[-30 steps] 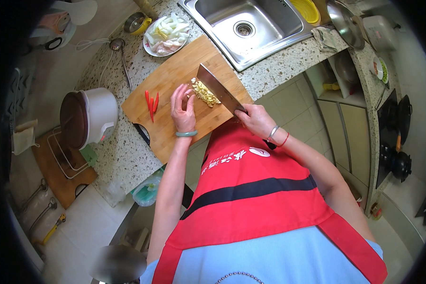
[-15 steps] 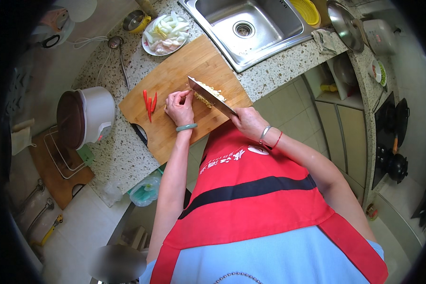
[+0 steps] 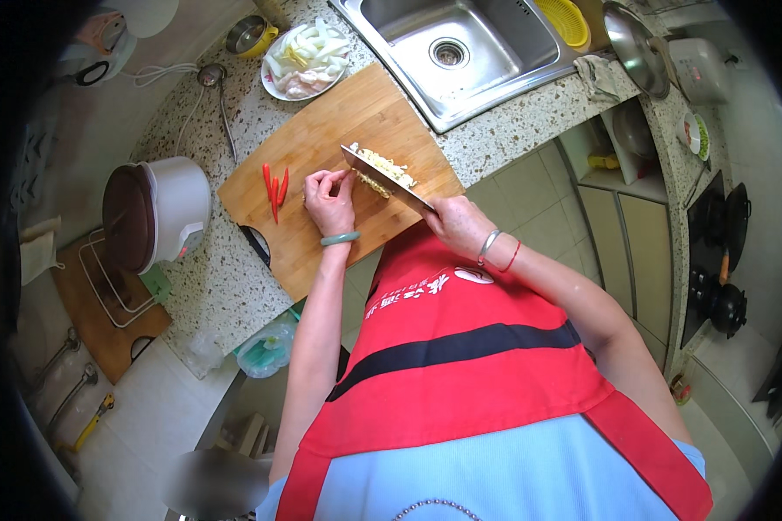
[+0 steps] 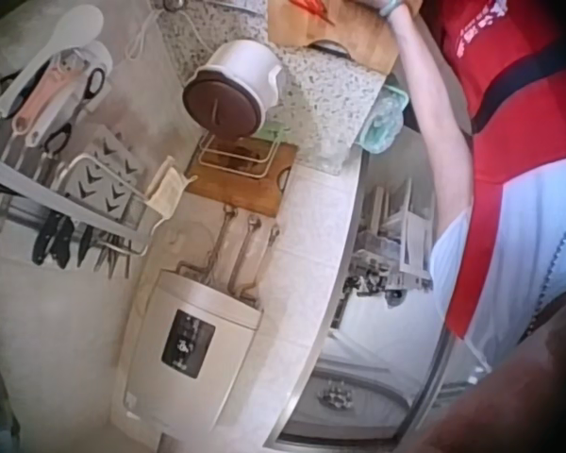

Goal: The person chops ginger and red chili peppers on a wooden cutting board using a cleaver. After chopping, they gather the ingredients onto the blade and open a drawer to retrieve a container of seasoning, which they pour into a small bowl.

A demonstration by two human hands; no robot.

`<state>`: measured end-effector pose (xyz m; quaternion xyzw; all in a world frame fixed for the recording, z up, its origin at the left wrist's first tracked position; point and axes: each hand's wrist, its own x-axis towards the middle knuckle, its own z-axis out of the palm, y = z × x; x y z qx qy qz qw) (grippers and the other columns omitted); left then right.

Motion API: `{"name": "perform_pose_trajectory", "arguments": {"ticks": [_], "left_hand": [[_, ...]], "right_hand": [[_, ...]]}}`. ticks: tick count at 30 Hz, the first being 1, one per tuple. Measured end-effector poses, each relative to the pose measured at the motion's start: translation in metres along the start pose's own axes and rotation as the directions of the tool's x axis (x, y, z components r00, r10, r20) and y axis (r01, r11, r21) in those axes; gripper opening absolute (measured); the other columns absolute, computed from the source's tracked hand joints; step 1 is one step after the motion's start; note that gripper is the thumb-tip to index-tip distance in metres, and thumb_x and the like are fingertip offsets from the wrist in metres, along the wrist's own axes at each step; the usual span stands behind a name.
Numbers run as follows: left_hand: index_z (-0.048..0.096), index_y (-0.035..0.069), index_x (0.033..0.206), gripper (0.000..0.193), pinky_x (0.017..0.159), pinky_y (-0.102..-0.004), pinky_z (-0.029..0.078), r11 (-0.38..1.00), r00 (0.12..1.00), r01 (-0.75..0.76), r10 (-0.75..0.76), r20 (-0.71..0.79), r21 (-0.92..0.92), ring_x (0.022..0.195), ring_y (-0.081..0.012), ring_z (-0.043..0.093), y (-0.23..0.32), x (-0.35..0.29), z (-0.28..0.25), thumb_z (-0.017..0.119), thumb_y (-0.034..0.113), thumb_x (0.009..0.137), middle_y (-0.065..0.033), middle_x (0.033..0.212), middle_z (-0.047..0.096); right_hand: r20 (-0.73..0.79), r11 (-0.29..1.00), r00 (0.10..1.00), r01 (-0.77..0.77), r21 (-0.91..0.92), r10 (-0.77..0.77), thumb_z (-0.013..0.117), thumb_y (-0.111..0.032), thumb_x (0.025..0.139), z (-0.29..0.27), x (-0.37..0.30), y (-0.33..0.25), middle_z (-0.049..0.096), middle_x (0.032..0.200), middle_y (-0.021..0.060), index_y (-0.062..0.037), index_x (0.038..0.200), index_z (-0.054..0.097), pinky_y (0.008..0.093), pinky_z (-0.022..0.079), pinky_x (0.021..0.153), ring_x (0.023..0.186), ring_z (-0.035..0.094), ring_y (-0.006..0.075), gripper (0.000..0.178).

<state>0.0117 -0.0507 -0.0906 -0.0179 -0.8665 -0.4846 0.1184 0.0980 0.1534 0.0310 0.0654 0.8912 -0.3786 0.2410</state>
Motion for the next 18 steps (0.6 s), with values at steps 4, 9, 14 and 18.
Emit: {"name": "perform_pose_trajectory", "arguments": {"ticks": [4, 9, 14, 18], "left_hand": [[0.072, 0.008, 0.079, 0.011, 0.077, -0.0336, 0.044, 0.991, 0.998, -0.054, 0.056, -0.009, 0.119, 0.085, -0.0204, 0.055, 0.004, -0.002, 0.000, 0.079, 0.014, 0.073, -0.0034, 0.087, 0.056], [0.072, 0.008, 0.079, 0.011, 0.079, -0.0344, 0.043, 0.991, 0.999, -0.041, 0.042, -0.006, 0.128, 0.088, -0.0214, 0.054, 0.005, -0.002, 0.000, 0.078, 0.015, 0.074, -0.0032, 0.086, 0.056], [0.072, 0.008, 0.077, 0.012, 0.079, -0.0342, 0.043, 0.992, 0.999, -0.037, 0.035, 0.015, 0.118, 0.089, -0.0218, 0.054, 0.005, 0.000, 0.001, 0.079, 0.016, 0.073, -0.0028, 0.086, 0.056], [0.074, 0.008, 0.086, 0.011, 0.083, -0.0355, 0.044, 0.990, 0.995, -0.031, 0.018, 0.097, 0.138, 0.094, -0.0220, 0.054, 0.009, 0.003, -0.008, 0.075, 0.016, 0.079, -0.0026, 0.092, 0.062]], "right_hand": [[0.012, 1.000, 1.000, -0.013, 0.012, 0.013, 0.054, -0.020, 0.091, 0.000, -0.002, -0.002, 0.062, 0.079, 0.0277, 0.0016, 0.088, 0.064, 0.0497, 0.050, 0.069, 0.076, 0.061, 0.0451, 0.024], [0.049, 0.998, 0.997, -0.054, 0.035, 0.052, 0.054, -0.021, 0.092, 0.001, -0.001, -0.004, 0.062, 0.081, 0.0291, 0.0035, 0.088, 0.064, 0.0493, 0.049, 0.069, 0.079, 0.061, 0.0457, 0.027], [0.036, 0.994, 0.994, -0.102, 0.025, 0.101, 0.054, -0.022, 0.093, 0.025, 0.007, 0.009, 0.062, 0.083, 0.0305, 0.0054, 0.088, 0.064, 0.0496, 0.049, 0.071, 0.082, 0.061, 0.0460, 0.029], [0.010, 0.993, 0.997, -0.078, 0.085, 0.078, 0.055, -0.023, 0.093, 0.025, 0.009, 0.012, 0.062, 0.083, 0.0301, 0.0050, 0.088, 0.064, 0.0488, 0.049, 0.069, 0.080, 0.061, 0.0456, 0.029]]}}
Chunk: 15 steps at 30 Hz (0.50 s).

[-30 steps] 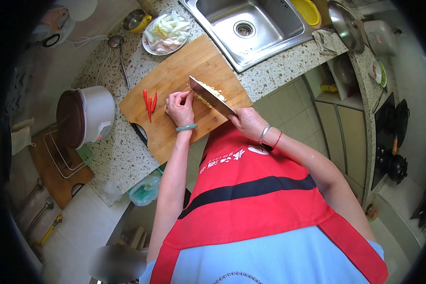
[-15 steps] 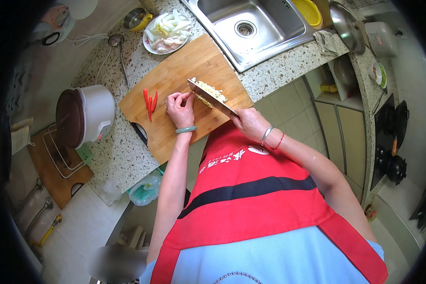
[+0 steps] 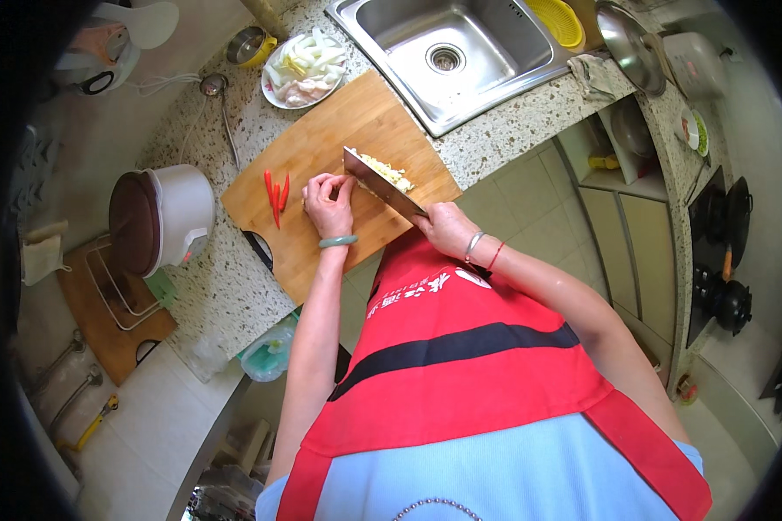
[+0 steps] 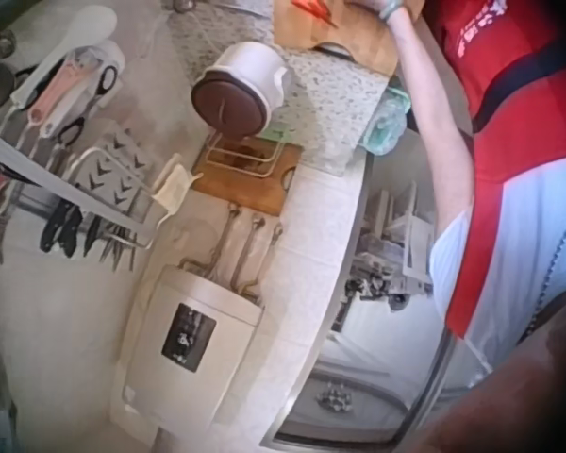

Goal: The person chops ginger and red chili peppers on a wooden cutting board using a cleaver. After chopping, they gather the ingredients onto the blade and open a drawer to retrieve a container of seasoning, which they pour into a small bowl.

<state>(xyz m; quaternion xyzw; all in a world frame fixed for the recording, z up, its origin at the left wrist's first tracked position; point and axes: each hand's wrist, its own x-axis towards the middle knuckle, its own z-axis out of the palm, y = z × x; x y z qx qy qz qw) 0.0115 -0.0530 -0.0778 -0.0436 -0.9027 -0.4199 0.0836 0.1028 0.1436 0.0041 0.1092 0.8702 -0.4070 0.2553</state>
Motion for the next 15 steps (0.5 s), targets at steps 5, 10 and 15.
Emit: {"name": "perform_pose_trajectory", "arguments": {"ticks": [5, 10, 15], "left_hand": [[0.063, 0.013, 0.123, 0.032, 0.079, -0.0308, 0.049, 0.986, 1.000, -0.017, 0.015, -0.016, -0.166, 0.096, -0.0159, 0.059, 0.016, -0.005, -0.017, 0.062, 0.011, 0.092, -0.0031, 0.104, 0.068], [0.047, 0.015, 0.141, 0.059, 0.078, -0.0258, 0.052, 0.888, 0.993, 0.100, -0.062, 0.099, -0.449, 0.100, -0.0118, 0.062, 0.018, -0.013, -0.015, 0.066, 0.001, 0.087, -0.0073, 0.133, 0.056], [0.072, 0.013, 0.096, 0.018, 0.085, -0.0332, 0.045, 0.988, 0.993, -0.087, 0.076, -0.093, -0.127, 0.096, -0.0207, 0.053, 0.018, -0.018, -0.018, 0.076, 0.014, 0.078, -0.0041, 0.107, 0.055]], "right_hand": [[-0.062, 0.989, 0.998, 0.016, 0.148, -0.007, 0.056, -0.023, 0.093, -0.011, -0.013, 0.001, 0.060, 0.073, 0.0268, 0.0045, 0.086, 0.063, 0.0438, 0.048, 0.062, 0.067, 0.061, 0.0394, 0.029], [0.012, 0.964, 0.997, -0.082, 0.254, 0.081, 0.056, -0.024, 0.094, -0.014, -0.017, 0.003, 0.059, 0.059, 0.0136, 0.0029, 0.078, 0.062, 0.0371, 0.046, 0.055, 0.053, 0.056, 0.0201, 0.032], [0.159, 0.887, 0.978, -0.190, 0.420, 0.135, 0.054, -0.026, 0.096, -0.015, -0.014, 0.003, 0.053, 0.055, 0.0036, -0.0003, 0.075, 0.058, 0.0307, 0.040, 0.045, 0.046, 0.048, 0.0120, 0.033]]}}
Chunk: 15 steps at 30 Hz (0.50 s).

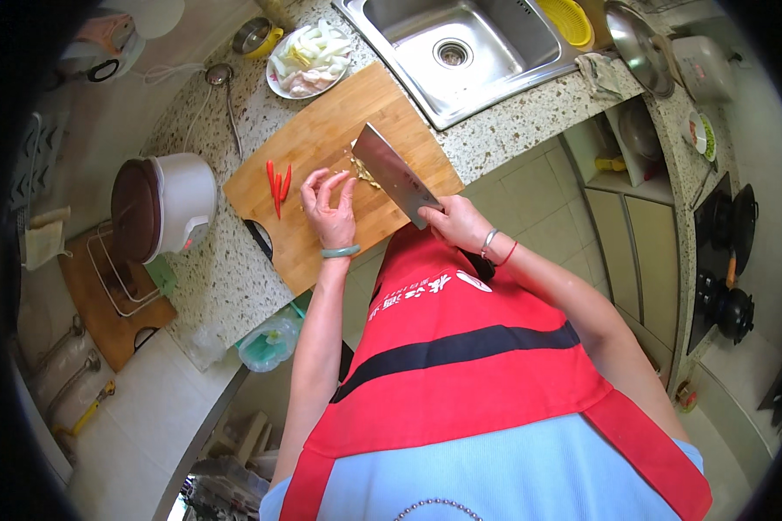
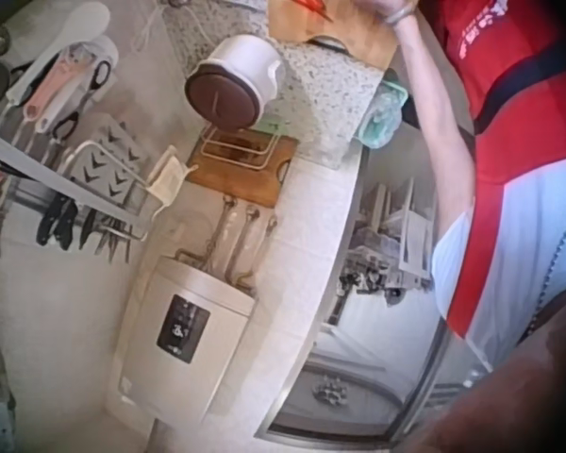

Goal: The person chops ginger and red chili peppers on a wooden cutting board using a cleaver. After chopping, they gather the ingredients onto the blade and open a drawer to retrieve a container of seasoning, which they pour into a small bowl.

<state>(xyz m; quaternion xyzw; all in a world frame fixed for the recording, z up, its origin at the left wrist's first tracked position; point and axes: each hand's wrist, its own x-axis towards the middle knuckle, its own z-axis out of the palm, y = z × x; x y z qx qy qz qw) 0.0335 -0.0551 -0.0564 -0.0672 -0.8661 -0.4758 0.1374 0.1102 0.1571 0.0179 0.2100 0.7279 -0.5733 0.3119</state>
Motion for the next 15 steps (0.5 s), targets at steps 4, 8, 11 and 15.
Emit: {"name": "perform_pose_trajectory", "arguments": {"ticks": [4, 8, 11, 15], "left_hand": [[0.073, 0.016, 0.090, 0.016, 0.078, -0.0352, 0.045, 0.998, 0.999, -0.013, 0.011, 0.032, 0.061, 0.088, -0.0218, 0.053, 0.007, 0.000, 0.013, 0.079, 0.018, 0.075, -0.0036, 0.091, 0.054], [0.073, 0.015, 0.093, 0.015, 0.075, -0.0346, 0.046, 0.974, 0.998, -0.002, -0.011, 0.055, 0.228, 0.086, -0.0204, 0.055, 0.000, 0.010, 0.019, 0.075, 0.014, 0.079, -0.0034, 0.093, 0.058], [0.072, 0.012, 0.102, 0.021, 0.074, -0.0311, 0.048, 0.993, 0.989, 0.121, -0.121, 0.090, 0.012, 0.083, -0.0177, 0.058, -0.005, 0.012, 0.013, 0.072, 0.008, 0.081, -0.0025, 0.095, 0.062], [0.063, 0.005, 0.118, 0.024, 0.080, -0.0293, 0.052, 0.873, 0.958, 0.239, -0.284, -0.045, -0.426, 0.091, -0.0171, 0.062, -0.008, 0.006, 0.004, 0.058, 0.009, 0.095, -0.0062, 0.100, 0.062]], "right_hand": [[0.086, 0.996, 0.994, -0.069, 0.063, 0.064, 0.053, -0.027, 0.097, -0.006, -0.004, -0.004, 0.048, 0.054, -0.0007, -0.0032, 0.076, 0.055, 0.0265, 0.037, 0.041, 0.043, 0.043, 0.0083, 0.032], [0.041, 0.999, 0.998, -0.050, 0.005, 0.050, 0.053, -0.026, 0.097, -0.011, -0.012, -0.010, 0.051, 0.054, 0.0012, -0.0022, 0.073, 0.054, 0.0279, 0.039, 0.042, 0.044, 0.046, 0.0087, 0.034], [-0.011, 0.997, 1.000, 0.013, -0.077, -0.014, 0.055, -0.027, 0.096, -0.012, -0.010, -0.005, 0.054, 0.056, 0.0033, 0.0000, 0.073, 0.057, 0.0300, 0.041, 0.045, 0.047, 0.050, 0.0108, 0.035], [0.022, 0.987, 0.998, 0.065, -0.149, -0.062, 0.057, -0.029, 0.093, 0.008, 0.011, 0.006, 0.059, 0.060, 0.0092, 0.0028, 0.079, 0.061, 0.0348, 0.047, 0.055, 0.054, 0.058, 0.0176, 0.035]]}}
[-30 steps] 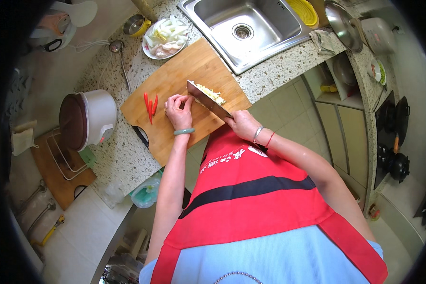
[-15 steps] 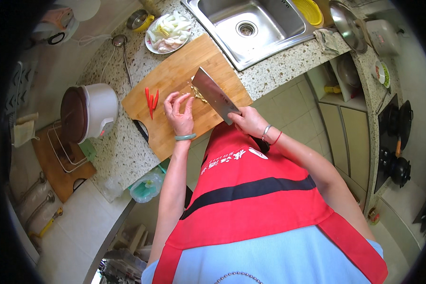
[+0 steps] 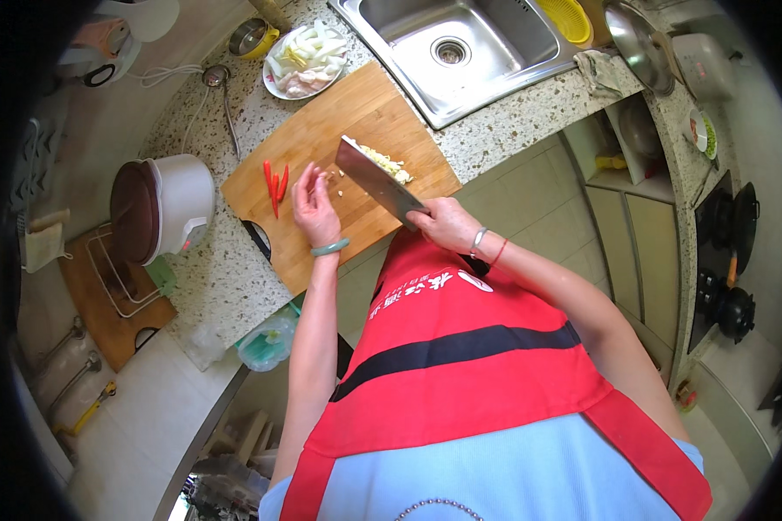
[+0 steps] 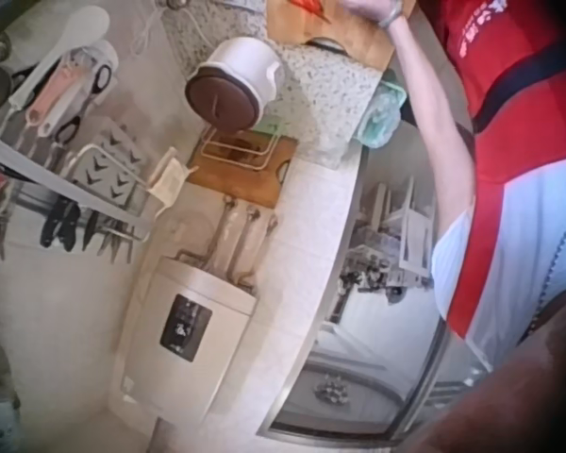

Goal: The person chops ginger and red chili peppers on a wooden cutting board using a cleaver. After chopping, they gather the ingredients onto the blade and open a drawer to retrieve a container of seasoning, which they pour into a small bowl.

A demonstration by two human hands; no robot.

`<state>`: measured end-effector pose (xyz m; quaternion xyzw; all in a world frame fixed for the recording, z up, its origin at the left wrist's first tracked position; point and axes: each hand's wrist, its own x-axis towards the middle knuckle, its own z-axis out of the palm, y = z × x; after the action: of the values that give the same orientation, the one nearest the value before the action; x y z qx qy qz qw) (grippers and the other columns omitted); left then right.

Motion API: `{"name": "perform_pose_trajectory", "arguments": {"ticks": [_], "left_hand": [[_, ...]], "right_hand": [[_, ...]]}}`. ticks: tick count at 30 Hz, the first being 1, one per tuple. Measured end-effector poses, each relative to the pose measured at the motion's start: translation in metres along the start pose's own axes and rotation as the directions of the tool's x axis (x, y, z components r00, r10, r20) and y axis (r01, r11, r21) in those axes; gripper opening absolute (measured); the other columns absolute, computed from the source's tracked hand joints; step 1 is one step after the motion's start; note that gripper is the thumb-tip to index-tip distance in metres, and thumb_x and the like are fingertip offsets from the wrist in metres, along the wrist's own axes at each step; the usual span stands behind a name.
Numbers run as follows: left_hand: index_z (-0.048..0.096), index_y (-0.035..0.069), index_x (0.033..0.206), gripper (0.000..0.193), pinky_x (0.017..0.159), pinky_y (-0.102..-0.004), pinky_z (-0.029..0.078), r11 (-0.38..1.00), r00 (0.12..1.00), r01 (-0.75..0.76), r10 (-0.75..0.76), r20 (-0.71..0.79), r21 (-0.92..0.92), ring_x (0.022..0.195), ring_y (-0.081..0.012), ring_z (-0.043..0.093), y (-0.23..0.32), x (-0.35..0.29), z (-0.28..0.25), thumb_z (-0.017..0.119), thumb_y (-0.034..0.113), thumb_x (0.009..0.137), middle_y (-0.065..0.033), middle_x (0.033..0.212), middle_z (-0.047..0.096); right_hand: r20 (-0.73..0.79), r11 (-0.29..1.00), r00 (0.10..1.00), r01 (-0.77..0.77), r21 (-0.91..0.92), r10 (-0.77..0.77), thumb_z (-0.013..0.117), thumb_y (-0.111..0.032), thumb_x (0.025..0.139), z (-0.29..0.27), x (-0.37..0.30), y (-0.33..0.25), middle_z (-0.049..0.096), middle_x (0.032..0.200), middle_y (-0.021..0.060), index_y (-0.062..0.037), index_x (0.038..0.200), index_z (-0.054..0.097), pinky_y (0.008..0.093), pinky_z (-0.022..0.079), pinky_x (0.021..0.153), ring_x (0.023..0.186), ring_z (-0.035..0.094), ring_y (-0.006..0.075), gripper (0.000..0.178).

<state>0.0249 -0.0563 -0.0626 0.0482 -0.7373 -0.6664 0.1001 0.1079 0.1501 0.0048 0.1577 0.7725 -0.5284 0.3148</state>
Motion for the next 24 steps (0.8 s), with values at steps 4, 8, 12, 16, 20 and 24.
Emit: {"name": "perform_pose_trajectory", "arguments": {"ticks": [4, 8, 12, 16, 20, 24], "left_hand": [[0.057, 0.000, 0.123, 0.026, 0.086, -0.0288, 0.051, 0.998, 0.996, -0.021, 0.026, -0.087, 0.058, 0.096, -0.0146, 0.061, 0.007, 0.003, -0.021, 0.054, 0.008, 0.098, -0.0078, 0.108, 0.063], [0.059, -0.001, 0.118, 0.023, 0.089, -0.0284, 0.051, 0.979, 0.996, -0.012, 0.030, -0.083, 0.201, 0.101, -0.0154, 0.061, 0.008, 0.003, -0.028, 0.053, 0.008, 0.098, -0.0071, 0.106, 0.064], [0.063, 0.000, 0.113, 0.020, 0.086, -0.0301, 0.050, 0.977, 0.999, 0.020, -0.011, -0.042, 0.213, 0.096, -0.0194, 0.061, 0.002, -0.004, -0.027, 0.054, 0.007, 0.096, -0.0101, 0.103, 0.061], [0.062, 0.000, 0.115, 0.022, 0.091, -0.0335, 0.047, 0.985, 0.997, -0.020, 0.032, -0.070, 0.170, 0.103, -0.0226, 0.059, 0.006, -0.005, -0.018, 0.053, 0.009, 0.098, -0.0115, 0.111, 0.061], [0.058, 0.000, 0.124, 0.028, 0.102, -0.0315, 0.041, 0.977, 0.992, -0.094, 0.109, -0.066, 0.193, 0.117, -0.0178, 0.053, 0.050, 0.000, -0.011, 0.047, 0.013, 0.101, -0.0099, 0.125, 0.058], [0.052, 0.001, 0.132, 0.039, 0.112, -0.0426, 0.029, 0.897, 0.875, -0.326, 0.167, 0.454, 0.299, 0.133, -0.0313, 0.043, 0.083, -0.012, -0.005, 0.048, 0.022, 0.100, -0.0175, 0.139, 0.050]], "right_hand": [[0.072, 0.996, 0.995, 0.068, -0.057, -0.064, 0.056, -0.029, 0.093, 0.023, 0.019, -0.003, 0.062, 0.063, 0.0146, 0.0027, 0.083, 0.063, 0.0372, 0.049, 0.060, 0.058, 0.062, 0.0241, 0.035], [0.067, 0.985, 0.992, 0.119, -0.126, -0.111, 0.057, -0.029, 0.093, 0.030, 0.027, 0.001, 0.063, 0.065, 0.0173, 0.0021, 0.085, 0.065, 0.0391, 0.050, 0.062, 0.060, 0.063, 0.0271, 0.033], [-0.009, 0.996, 1.000, 0.016, -0.086, -0.017, 0.056, -0.029, 0.094, 0.014, 0.022, 0.001, 0.061, 0.060, 0.0149, 0.0013, 0.080, 0.065, 0.0387, 0.049, 0.058, 0.057, 0.062, 0.0242, 0.034], [-0.088, 0.966, 0.986, 0.115, -0.230, -0.138, 0.057, -0.026, 0.091, -0.009, 0.003, -0.006, 0.063, 0.064, 0.0150, 0.0005, 0.085, 0.065, 0.0401, 0.050, 0.059, 0.061, 0.064, 0.0286, 0.028], [-0.235, 0.762, 0.856, 0.246, -0.599, -0.460, 0.063, -0.018, 0.082, -0.021, -0.025, -0.016, 0.066, 0.084, 0.0135, -0.0031, 0.111, 0.059, 0.0424, 0.051, 0.065, 0.076, 0.065, 0.0330, 0.032], [-0.225, 0.574, 0.787, 0.191, -0.796, -0.575, 0.069, -0.013, 0.075, -0.031, -0.034, -0.021, 0.061, 0.090, 0.0083, -0.0093, 0.124, 0.053, 0.0382, 0.050, 0.065, 0.078, 0.064, 0.0269, 0.052]]}}
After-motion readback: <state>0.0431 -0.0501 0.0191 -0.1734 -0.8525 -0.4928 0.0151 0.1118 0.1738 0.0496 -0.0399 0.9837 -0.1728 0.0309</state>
